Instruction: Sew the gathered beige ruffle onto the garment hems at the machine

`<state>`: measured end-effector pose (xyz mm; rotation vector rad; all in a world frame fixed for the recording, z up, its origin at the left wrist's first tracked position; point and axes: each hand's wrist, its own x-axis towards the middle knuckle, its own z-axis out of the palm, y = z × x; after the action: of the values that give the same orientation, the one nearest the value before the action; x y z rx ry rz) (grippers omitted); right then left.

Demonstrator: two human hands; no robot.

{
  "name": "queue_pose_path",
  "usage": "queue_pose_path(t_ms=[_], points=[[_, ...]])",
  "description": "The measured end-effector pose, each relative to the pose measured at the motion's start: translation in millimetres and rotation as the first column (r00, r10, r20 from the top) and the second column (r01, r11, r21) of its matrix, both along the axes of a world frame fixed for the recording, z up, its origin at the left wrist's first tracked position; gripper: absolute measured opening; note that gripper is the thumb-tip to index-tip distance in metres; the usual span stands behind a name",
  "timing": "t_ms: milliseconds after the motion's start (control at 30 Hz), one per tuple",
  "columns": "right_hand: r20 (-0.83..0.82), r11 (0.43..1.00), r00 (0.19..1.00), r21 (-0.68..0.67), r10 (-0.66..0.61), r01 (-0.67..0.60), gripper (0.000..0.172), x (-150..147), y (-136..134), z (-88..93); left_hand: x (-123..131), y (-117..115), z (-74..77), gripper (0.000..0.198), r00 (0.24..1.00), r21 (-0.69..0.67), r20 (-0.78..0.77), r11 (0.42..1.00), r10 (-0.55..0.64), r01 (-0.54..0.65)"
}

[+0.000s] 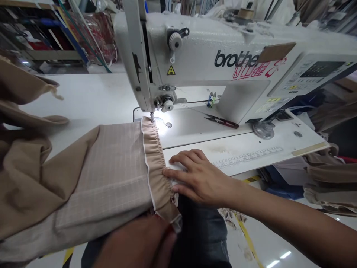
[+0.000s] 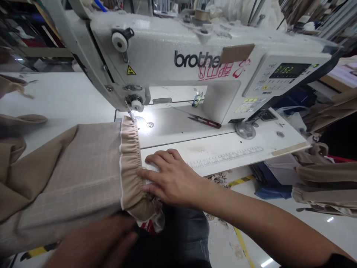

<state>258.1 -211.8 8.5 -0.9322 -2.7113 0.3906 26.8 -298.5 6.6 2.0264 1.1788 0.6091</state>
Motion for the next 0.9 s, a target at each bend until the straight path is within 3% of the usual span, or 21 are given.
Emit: queue_pose_path(t_ms=[67, 100, 167, 233, 333, 400, 533, 767, 900], points=[[0.002, 1.000, 1.000, 0.003, 0.011, -0.011, 0.041, -2.8, 1.4, 3.2, -8.4, 48.9, 19.5, 0.028, 0.992, 0.345, -0.066, 0.935, 0.112, -0.082], [0.002, 1.000, 1.000, 0.004, 0.018, -0.018, 0.040, -4.1, 2.1, 4.5, -11.5, 73.1, 23.2, 0.032, 0.985, 0.471, -0.136, 0.881, 0.111, -0.034], [-0.006, 1.000, 1.000, 0.003, 0.026, -0.026, 0.038, -6.2, 3.4, 6.4, -16.4, 113.4, 17.9, 0.042, 0.946, 0.576, -0.305, 0.813, 0.115, 0.087], [-0.027, 1.000, 0.999, -0.006, 0.023, -0.023, 0.037, -7.4, 4.3, 7.2, -20.5, 136.5, 1.9, 0.048, 0.898, 0.573, -0.422, 0.804, 0.123, 0.159], [-0.049, 0.999, 0.999, -0.042, 0.017, -0.019, 0.035, -7.5, 4.6, 7.8, -24.8, 141.2, -19.3, 0.050, 0.893, 0.573, -0.426, 0.807, 0.145, 0.142], [-0.057, 0.998, 0.998, -0.067, 0.016, -0.020, 0.035, -7.4, 5.4, 8.1, -25.5, 136.5, -23.9, 0.051, 0.905, 0.586, -0.396, 0.802, 0.153, 0.121], [-0.065, 0.996, 0.998, -0.085, -0.004, -0.001, 0.036, -8.9, 13.5, 7.0, -24.6, 140.8, -21.0, 0.052, 0.905, 0.565, -0.397, 0.818, 0.151, 0.112], [-0.029, 0.999, 0.999, -0.032, -0.041, 0.040, 0.039, -15.8, 36.5, 2.0, -28.3, 176.3, -19.1, 0.061, 0.877, 0.505, -0.449, 0.858, 0.169, 0.093], [-0.006, 0.999, 1.000, -0.030, -0.021, 0.021, 0.040, -16.3, 41.2, 3.3, -24.0, 167.9, -12.3, 0.050, 0.910, 0.552, -0.375, 0.831, 0.175, 0.068]])
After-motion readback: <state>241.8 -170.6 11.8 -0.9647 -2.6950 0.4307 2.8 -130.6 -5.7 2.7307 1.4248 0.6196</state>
